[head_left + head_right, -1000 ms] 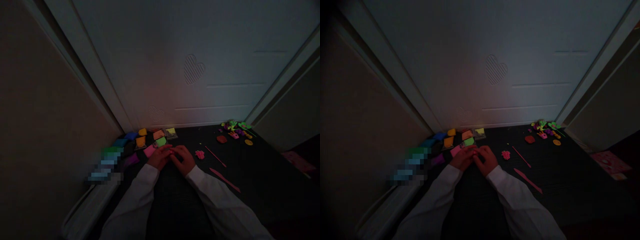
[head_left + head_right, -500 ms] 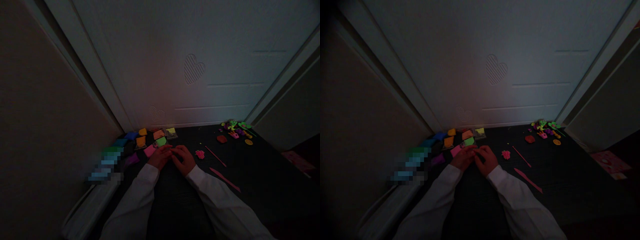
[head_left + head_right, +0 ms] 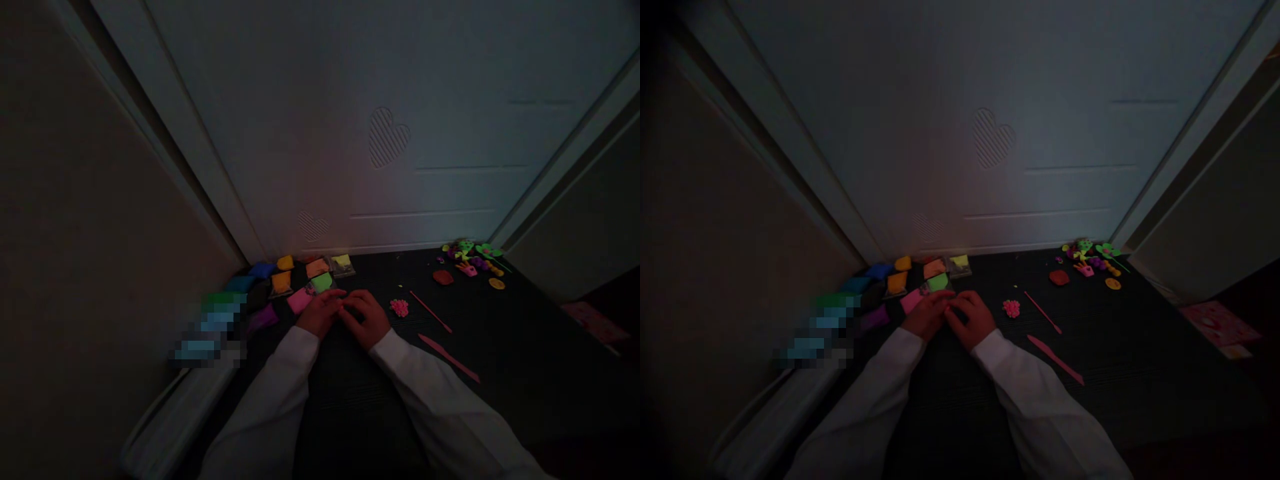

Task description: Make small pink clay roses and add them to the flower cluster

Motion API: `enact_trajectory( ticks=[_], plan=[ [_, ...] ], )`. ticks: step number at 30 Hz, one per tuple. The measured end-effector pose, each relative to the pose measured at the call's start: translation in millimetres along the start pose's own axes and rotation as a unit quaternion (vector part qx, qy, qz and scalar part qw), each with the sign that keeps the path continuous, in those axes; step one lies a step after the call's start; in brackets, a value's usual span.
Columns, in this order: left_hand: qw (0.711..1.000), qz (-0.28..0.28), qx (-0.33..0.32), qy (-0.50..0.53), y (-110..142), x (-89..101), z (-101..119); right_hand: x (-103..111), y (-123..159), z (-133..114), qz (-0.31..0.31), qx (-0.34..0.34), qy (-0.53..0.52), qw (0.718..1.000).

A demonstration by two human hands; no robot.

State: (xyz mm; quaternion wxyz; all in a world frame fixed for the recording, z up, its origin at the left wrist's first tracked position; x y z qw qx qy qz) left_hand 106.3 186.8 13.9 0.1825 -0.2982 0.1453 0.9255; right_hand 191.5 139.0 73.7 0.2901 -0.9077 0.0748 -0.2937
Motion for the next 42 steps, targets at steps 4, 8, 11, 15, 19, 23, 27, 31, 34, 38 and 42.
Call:
enact_trajectory(
  ticks=[4,8,11,15,19,23,27,31,34,38,42],
  plan=[
    [1.000,-0.012,0.002,0.001,-2,0.9,-1,0,0,1,-0.003,-0.005,0.001,1.000],
    [1.000,-0.019,0.009,0.005,-4,2.7,-3,1,0,0,-0.011,-0.003,0.003,1.000],
    [1.000,-0.024,0.013,0.004,-4,2.2,-5,0,2,-1,-0.024,0.000,0.005,1.000],
    [0.999,-0.033,0.019,-0.003,-1,-0.6,-7,4,4,-2,-0.026,-0.001,0.013,1.000],
    [0.999,-0.047,0.021,-0.017,2,-2.6,-8,6,6,0,-0.027,-0.006,0.025,0.999],
    [0.998,-0.049,0.031,-0.035,1,-1.1,-10,6,7,2,-0.023,-0.005,0.036,0.999],
    [0.998,-0.048,0.031,-0.030,0,-1.2,-9,5,7,4,-0.030,-0.009,0.042,0.999],
    [0.998,-0.052,0.028,-0.015,0,-2.0,-8,5,7,4,-0.036,-0.009,0.051,0.998],
    [0.998,-0.058,0.025,-0.019,0,-1.0,-9,5,7,2,-0.038,-0.003,0.046,0.998],
    [0.997,-0.068,0.023,-0.017,-1,-1.2,-10,6,6,1,-0.033,0.000,0.041,0.999],
    [0.997,-0.061,0.036,-0.020,-1,-2.2,-10,5,6,3,-0.040,-0.012,0.039,0.998]
  ],
)
Point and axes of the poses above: each hand's wrist, its own y-axis away from the middle knuckle, its own x-axis out of the back of the hand, z = x × y, the point moved 8 cm from there along -y, towards the middle knuckle, and after that the axes turned 4 degrees about y, right-handed, at the moved point
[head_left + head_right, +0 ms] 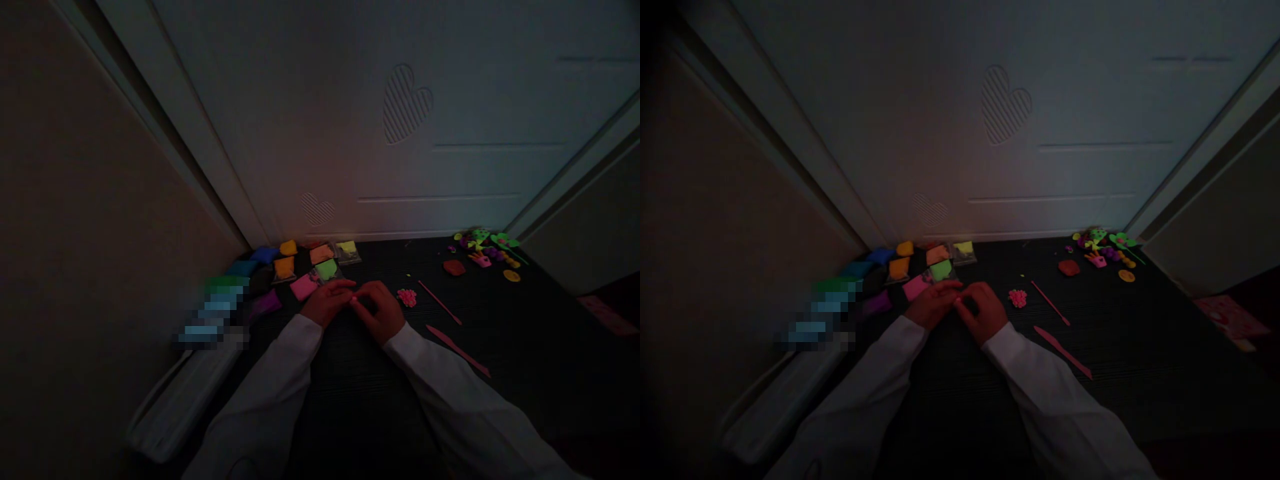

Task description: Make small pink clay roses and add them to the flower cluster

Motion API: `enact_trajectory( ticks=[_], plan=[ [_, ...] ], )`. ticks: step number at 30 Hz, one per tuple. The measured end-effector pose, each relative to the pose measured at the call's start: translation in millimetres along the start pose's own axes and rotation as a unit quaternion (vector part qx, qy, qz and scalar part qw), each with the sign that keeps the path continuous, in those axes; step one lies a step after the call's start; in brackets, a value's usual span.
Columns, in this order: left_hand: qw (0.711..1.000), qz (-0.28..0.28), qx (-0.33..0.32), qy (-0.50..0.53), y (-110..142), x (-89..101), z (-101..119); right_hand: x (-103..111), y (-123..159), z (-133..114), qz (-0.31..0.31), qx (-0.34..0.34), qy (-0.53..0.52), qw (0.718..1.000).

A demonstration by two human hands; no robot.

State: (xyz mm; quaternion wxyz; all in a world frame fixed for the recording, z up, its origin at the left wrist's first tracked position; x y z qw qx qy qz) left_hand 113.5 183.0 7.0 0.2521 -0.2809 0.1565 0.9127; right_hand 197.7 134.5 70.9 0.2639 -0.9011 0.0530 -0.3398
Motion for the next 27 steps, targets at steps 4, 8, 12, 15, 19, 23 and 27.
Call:
enact_trajectory(
  ticks=[4,8,12,15,19,23,27],
  plan=[
    [1.000,0.008,-0.001,0.003,0.9,-1.7,2.5,0.7,1.2,2.6,0.008,-0.013,-0.014,1.000],
    [1.000,0.021,-0.003,0.010,0.7,2.1,2.8,-0.9,1.6,4.3,-0.001,-0.023,-0.022,0.999],
    [1.000,0.015,-0.004,0.013,-0.9,5.8,1.6,1.4,0.5,-1.5,0.006,0.004,-0.038,0.999],
    [1.000,0.009,-0.004,0.011,-1.4,6.2,1.8,4.1,0.2,-2.3,0.017,0.002,-0.036,0.999],
    [1.000,0.011,-0.004,0.012,-0.6,4.5,3.0,4.2,0.9,2.9,0.018,-0.030,-0.012,0.999],
    [1.000,0.014,-0.001,0.015,-0.4,4.1,3.4,3.1,1.3,4.4,0.020,-0.032,-0.008,0.999],
    [0.999,0.019,0.002,0.030,-1.1,6.3,3.6,1.8,0.5,-0.5,0.010,-0.006,-0.030,0.999]
  ],
)
Point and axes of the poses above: each hand's wrist, its own y-axis away from the middle knuckle, its own x-axis out of the back of the hand, z = x × y, the point moved 8 cm from there along -y, towards the middle knuckle, and after that the axes turned 4 degrees about y, right-handed, at the moved point
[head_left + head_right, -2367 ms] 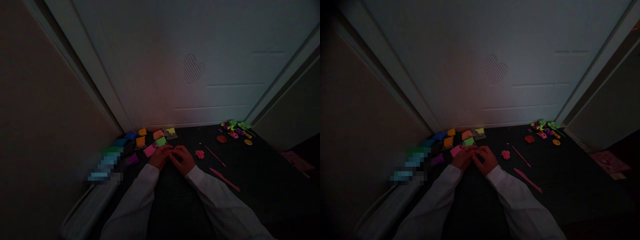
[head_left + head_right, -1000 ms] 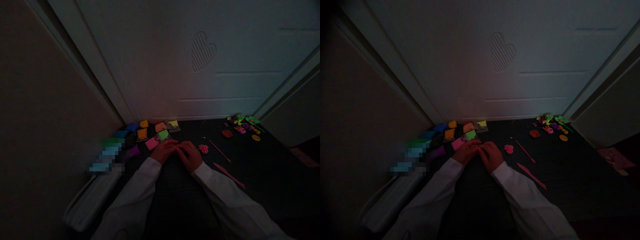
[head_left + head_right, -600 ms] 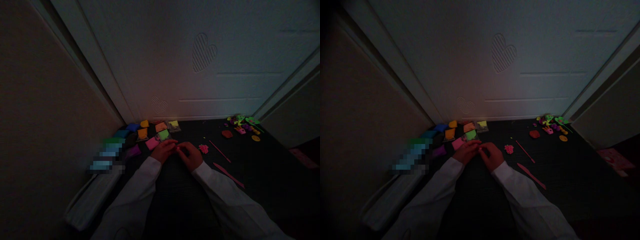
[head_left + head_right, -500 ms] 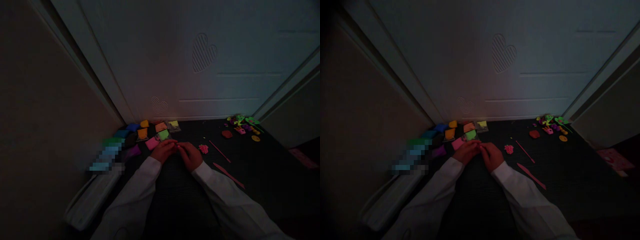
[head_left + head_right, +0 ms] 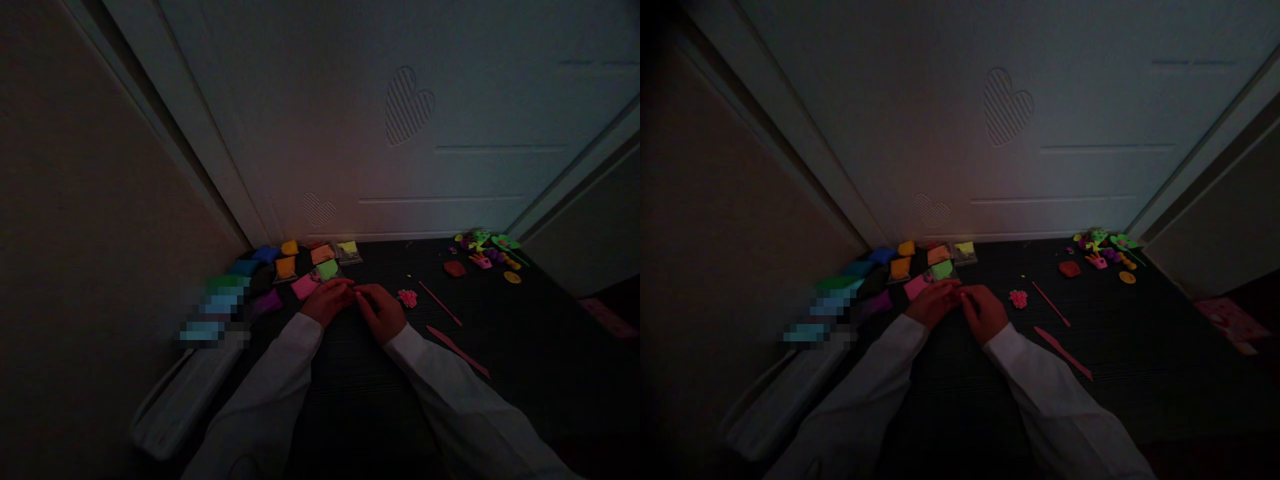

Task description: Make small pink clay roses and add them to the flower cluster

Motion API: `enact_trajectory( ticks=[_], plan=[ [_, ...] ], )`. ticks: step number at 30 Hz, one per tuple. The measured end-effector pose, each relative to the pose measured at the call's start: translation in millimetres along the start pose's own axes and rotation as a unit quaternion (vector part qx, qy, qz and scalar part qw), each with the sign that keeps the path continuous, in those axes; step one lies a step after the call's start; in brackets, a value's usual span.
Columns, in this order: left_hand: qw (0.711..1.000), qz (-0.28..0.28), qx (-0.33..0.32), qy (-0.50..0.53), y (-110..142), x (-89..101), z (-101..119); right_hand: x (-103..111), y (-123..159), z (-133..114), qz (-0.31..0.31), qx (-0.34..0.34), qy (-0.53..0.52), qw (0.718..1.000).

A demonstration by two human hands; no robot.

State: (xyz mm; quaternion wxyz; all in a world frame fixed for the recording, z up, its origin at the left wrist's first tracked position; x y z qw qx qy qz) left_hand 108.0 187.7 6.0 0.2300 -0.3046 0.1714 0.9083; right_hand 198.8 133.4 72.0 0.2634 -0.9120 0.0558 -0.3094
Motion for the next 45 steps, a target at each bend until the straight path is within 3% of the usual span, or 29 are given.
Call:
enact_trajectory(
  ticks=[6,10,16,21,27,31,36,41,45],
  plan=[
    [1.000,0.018,-0.005,0.009,-1,5.7,4,-8,2,-2,-0.040,0.004,0.028,0.999],
    [0.999,0.038,-0.017,0.017,-1,13.2,12,-19,12,2,-0.108,-0.021,0.099,0.989],
    [0.997,0.052,-0.027,0.040,-1,20.5,19,-27,32,-2,-0.200,0.038,0.187,0.961],
    [0.998,0.046,-0.031,0.044,-3,21.4,17,-16,40,-8,-0.185,0.059,0.264,0.945],
    [0.997,0.051,-0.027,0.044,-3,20.7,16,-12,49,-13,-0.231,0.114,0.279,0.925],
    [0.997,0.056,-0.022,0.044,-3,20.0,16,-7,44,-9,-0.221,0.087,0.291,0.927],
    [0.997,0.059,-0.017,0.044,-4,21.3,16,-12,49,-18,-0.268,0.117,0.260,0.920],
    [0.997,0.064,-0.014,0.042,-5,21.8,15,-12,49,-14,-0.264,0.088,0.276,0.920],
    [0.997,0.064,-0.015,0.041,-4,21.4,16,-20,55,-23,-0.296,0.137,0.251,0.912]
  ],
)
Point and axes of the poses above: each hand's wrist, its own y-axis away from the middle knuckle, its own x-axis out of the back of the hand, z = x × y, the point moved 8 cm from there along -y, towards the middle knuckle, and after that the axes turned 4 degrees about y, right-handed, at the moved point
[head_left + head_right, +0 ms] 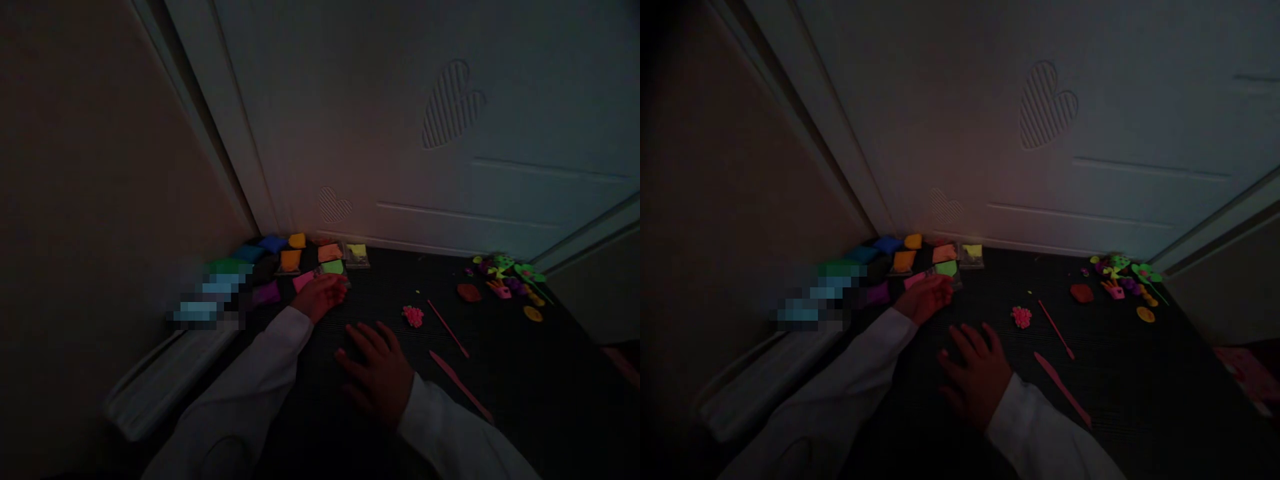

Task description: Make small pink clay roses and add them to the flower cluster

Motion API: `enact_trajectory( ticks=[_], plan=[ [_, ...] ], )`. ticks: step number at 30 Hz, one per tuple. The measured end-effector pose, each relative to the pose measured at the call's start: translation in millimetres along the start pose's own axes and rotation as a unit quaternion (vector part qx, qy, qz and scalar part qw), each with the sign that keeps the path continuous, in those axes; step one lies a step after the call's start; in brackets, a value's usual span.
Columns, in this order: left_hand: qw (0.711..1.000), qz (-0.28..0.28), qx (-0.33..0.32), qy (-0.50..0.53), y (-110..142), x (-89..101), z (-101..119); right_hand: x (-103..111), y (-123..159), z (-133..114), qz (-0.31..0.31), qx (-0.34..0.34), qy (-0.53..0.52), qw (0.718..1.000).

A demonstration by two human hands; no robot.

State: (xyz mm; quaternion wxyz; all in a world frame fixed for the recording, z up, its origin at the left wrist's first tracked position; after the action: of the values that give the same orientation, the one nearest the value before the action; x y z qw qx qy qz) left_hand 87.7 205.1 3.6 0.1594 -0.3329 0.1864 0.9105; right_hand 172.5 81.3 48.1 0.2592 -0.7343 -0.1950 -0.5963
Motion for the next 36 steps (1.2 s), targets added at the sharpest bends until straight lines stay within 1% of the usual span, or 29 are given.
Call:
enact_trajectory(
  ticks=[1,4,5,8,9,10,13,14,17,18,19,22,23,24,26,27,28,31,32,33,35,36],
  plan=[
    [1.000,-0.001,-0.001,0.000,0,0.0,0,0,0,1,0.003,-0.005,0.001,1.000],
    [1.000,-0.003,-0.004,0.001,0,0.7,0,3,0,9,0.023,-0.054,0.011,0.998],
    [1.000,-0.004,-0.005,0.000,0,1.0,0,4,0,9,0.023,-0.054,0.011,0.998],
    [1.000,-0.005,-0.007,-0.003,0,1.3,0,2,-1,-2,-0.004,0.003,-0.002,1.000],
    [1.000,-0.006,-0.007,-0.003,0,1.2,0,1,-1,-3,-0.008,0.010,-0.004,1.000],
    [1.000,-0.006,-0.007,-0.003,0,1.1,1,1,-1,-1,-0.006,-0.001,-0.001,1.000],
    [1.000,-0.006,-0.007,-0.004,0,0.4,1,0,-1,10,0.021,-0.069,0.019,0.997],
    [1.000,-0.006,-0.007,-0.004,0,0.1,1,-1,-1,10,0.022,-0.069,0.022,0.997],
    [1.000,-0.005,-0.007,-0.002,0,-0.6,1,-6,-2,-1,0.005,-0.009,0.011,1.000],
    [1.000,-0.004,-0.008,-0.002,0,-0.8,1,-6,-2,-2,0.004,-0.002,0.009,1.000],
    [1.000,-0.004,-0.008,-0.001,0,-0.9,1,-5,-2,-1,0.007,-0.010,0.010,1.000],
    [1.000,-0.002,-0.010,-0.001,0,-1.0,1,-1,-2,11,0.027,-0.076,0.026,0.996],
    [1.000,-0.001,-0.010,-0.002,0,-0.8,1,0,-2,11,0.027,-0.079,0.028,0.996],
    [1.000,0.000,-0.010,-0.002,0,-0.6,1,-1,-2,8,0.021,-0.066,0.026,0.997],
    [1.000,0.001,-0.007,-0.002,-1,0.0,1,-4,-3,-1,-0.005,-0.020,0.018,1.000],
    [1.000,0.001,-0.006,-0.001,-1,0.3,1,-5,-3,-3,-0.016,-0.013,0.018,1.000],
    [1.000,0.000,-0.005,-0.001,-1,0.6,0,-6,-4,-2,-0.021,-0.021,0.021,0.999],
    [1.000,-0.001,-0.004,0.000,-1,1.6,0,-2,-3,11,-0.008,-0.100,0.041,0.994],
    [1.000,-0.002,-0.004,0.000,-1,1.8,0,-2,-3,11,-0.008,-0.103,0.042,0.994],
    [1.000,-0.002,-0.005,-0.001,-1,2.0,0,-3,-4,8,-0.012,-0.090,0.039,0.995],
    [1.000,-0.002,-0.006,0.000,-1,2.2,0,-6,-5,-1,-0.027,-0.043,0.027,0.998],
    [1.000,-0.001,-0.007,0.000,-1,2.2,0,-7,-5,-3,-0.031,-0.034,0.024,0.999]
  ],
)
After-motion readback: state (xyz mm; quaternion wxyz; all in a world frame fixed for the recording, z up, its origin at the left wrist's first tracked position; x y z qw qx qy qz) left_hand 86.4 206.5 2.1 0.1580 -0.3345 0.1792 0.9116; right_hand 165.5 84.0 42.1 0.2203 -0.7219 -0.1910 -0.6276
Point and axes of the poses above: each hand's wrist, its own y-axis away from the middle knuckle, its own x-axis out of the back of the hand, z = x × y, the point moved 8 cm from there along -y, towards the middle knuckle, and after that the axes turned 4 degrees about y, right-handed, at the moved point
